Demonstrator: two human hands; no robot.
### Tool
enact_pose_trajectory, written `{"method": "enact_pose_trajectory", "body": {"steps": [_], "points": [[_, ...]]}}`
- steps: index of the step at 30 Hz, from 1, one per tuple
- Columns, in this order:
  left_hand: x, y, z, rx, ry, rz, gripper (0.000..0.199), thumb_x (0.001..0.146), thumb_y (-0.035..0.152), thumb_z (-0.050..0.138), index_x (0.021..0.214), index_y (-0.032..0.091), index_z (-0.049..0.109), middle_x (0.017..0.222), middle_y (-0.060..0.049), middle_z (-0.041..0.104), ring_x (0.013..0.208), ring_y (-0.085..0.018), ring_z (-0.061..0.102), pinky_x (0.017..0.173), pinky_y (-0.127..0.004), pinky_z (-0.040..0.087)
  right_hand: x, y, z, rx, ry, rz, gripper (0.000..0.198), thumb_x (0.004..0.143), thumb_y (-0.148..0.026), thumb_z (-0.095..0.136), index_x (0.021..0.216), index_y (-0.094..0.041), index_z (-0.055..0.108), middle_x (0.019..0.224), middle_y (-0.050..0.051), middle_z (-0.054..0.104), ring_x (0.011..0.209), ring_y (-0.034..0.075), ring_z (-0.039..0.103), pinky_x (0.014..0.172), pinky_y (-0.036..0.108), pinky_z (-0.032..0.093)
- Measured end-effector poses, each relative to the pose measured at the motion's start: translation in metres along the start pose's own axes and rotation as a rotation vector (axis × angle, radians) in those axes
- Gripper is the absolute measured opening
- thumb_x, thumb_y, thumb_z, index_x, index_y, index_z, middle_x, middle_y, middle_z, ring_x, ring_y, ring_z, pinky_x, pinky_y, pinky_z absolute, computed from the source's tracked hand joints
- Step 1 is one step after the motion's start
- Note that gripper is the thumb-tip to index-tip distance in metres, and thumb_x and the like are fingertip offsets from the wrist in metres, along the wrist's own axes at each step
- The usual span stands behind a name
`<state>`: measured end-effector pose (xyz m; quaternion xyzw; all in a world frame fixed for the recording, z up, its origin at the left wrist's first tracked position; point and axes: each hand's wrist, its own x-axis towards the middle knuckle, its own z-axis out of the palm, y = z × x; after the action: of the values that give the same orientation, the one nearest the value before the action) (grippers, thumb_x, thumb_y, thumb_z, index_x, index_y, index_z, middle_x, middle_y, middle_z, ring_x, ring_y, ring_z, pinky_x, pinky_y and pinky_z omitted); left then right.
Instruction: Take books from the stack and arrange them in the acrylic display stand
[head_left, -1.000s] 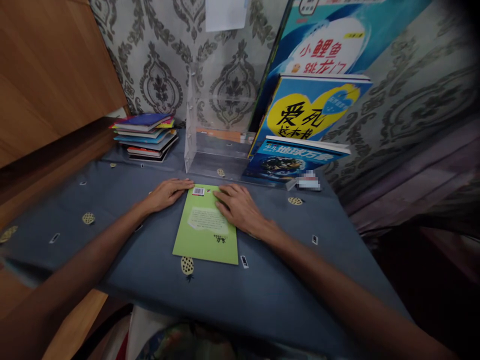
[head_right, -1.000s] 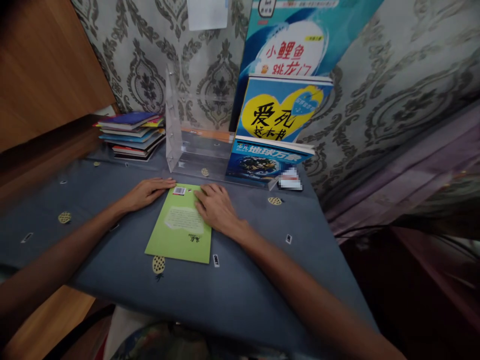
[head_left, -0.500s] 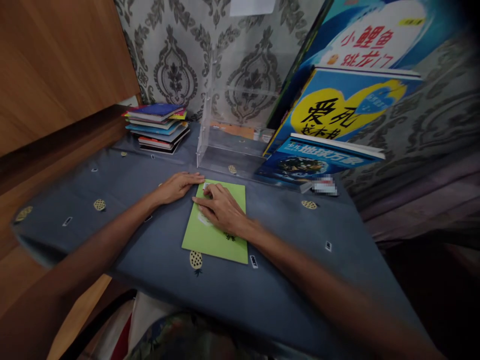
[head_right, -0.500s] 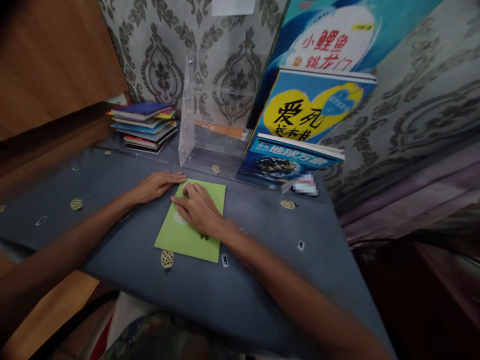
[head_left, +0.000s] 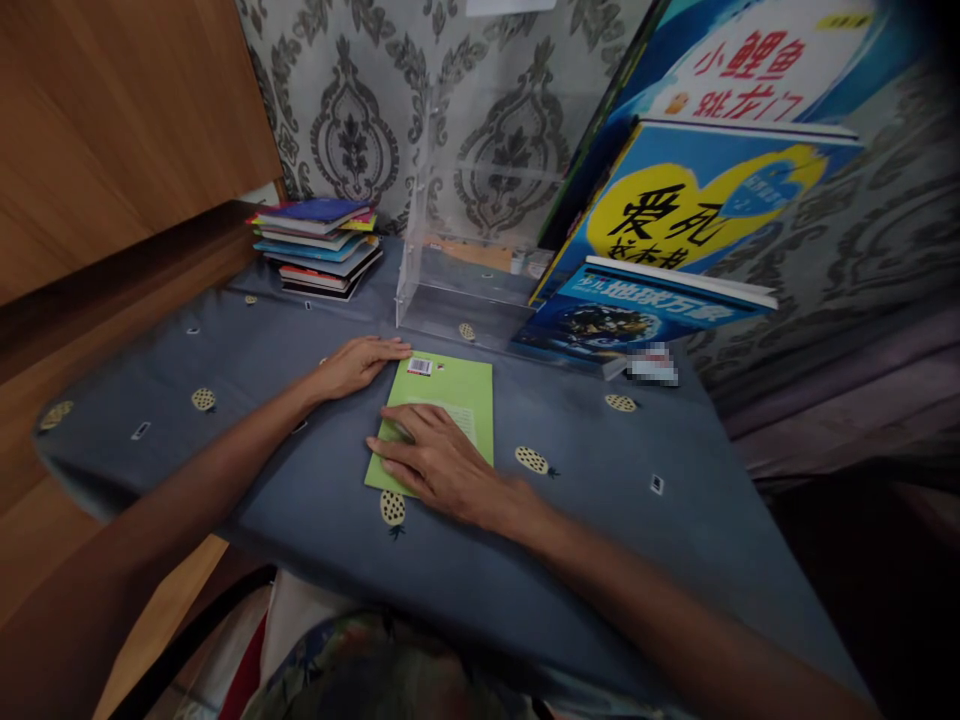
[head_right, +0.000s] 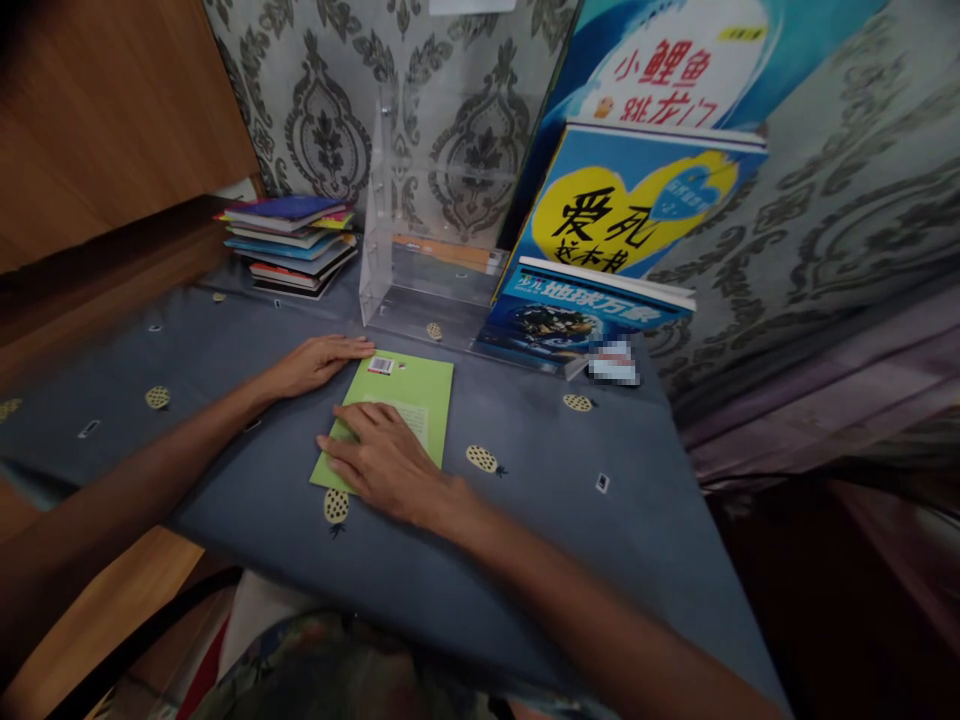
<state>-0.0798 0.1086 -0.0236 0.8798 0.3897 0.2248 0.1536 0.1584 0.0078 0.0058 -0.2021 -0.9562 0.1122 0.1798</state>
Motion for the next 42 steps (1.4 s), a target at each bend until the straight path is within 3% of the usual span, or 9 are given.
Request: {"method": "enact_pose_trajectory", "body": {"steps": [7,26,29,36,42], "points": [[0.000,0.003,-0.002,-0.017,-0.010,-0.017,0.042,0.101,0.020,0.039,0.135,0.026,0.062,0.142,-0.003,0.060,0.138,-0.018,0.051,0.117,-0.044,0.037,-0.008,-0.015,0.000,0.025,-0.034,-0.067,0.029,0.103,-0.029,0.048,0.124,-0.020,0.067,0.136,0.012,0.063,0.128,0.024,0.053,0.108,0.046,0.043],[0.000,0.005,-0.005,-0.012,-0.041,-0.011,0.046,0.100,0.018,0.035,0.138,0.027,0.059,0.145,-0.002,0.057,0.139,-0.019,0.049,0.117,-0.048,0.035,-0.027,-0.028,-0.004,0.063,-0.149,-0.049,0.034,0.104,-0.026,0.047,0.135,-0.024,0.061,0.149,0.008,0.054,0.145,0.020,0.041,0.121,0.048,0.031],[-0.001,0.003,-0.004,0.001,-0.049,-0.011,0.047,0.100,0.017,0.035,0.140,0.029,0.057,0.146,0.000,0.056,0.140,-0.018,0.048,0.118,-0.047,0.035,-0.040,-0.019,-0.006,0.132,-0.111,0.006,0.039,0.104,-0.030,0.047,0.141,-0.023,0.055,0.151,0.010,0.053,0.145,0.019,0.041,0.121,0.046,0.033],[-0.004,0.006,-0.005,0.095,-0.061,0.010,0.052,0.098,0.012,0.034,0.144,0.028,0.053,0.150,0.000,0.052,0.143,-0.017,0.044,0.119,-0.045,0.035,-0.079,0.019,-0.004,0.109,0.071,0.336,0.051,0.106,-0.039,0.037,0.152,-0.018,0.043,0.156,0.014,0.044,0.148,0.027,0.034,0.121,0.055,0.031],[-0.019,0.020,-0.011,0.177,-0.093,0.068,0.056,0.097,0.010,0.033,0.149,0.027,0.047,0.154,-0.002,0.048,0.146,-0.020,0.040,0.119,-0.048,0.034,-0.080,0.021,-0.008,0.140,0.080,0.378,0.051,0.105,-0.039,0.037,0.153,-0.022,0.041,0.157,0.010,0.043,0.149,0.027,0.032,0.121,0.058,0.030]]}}
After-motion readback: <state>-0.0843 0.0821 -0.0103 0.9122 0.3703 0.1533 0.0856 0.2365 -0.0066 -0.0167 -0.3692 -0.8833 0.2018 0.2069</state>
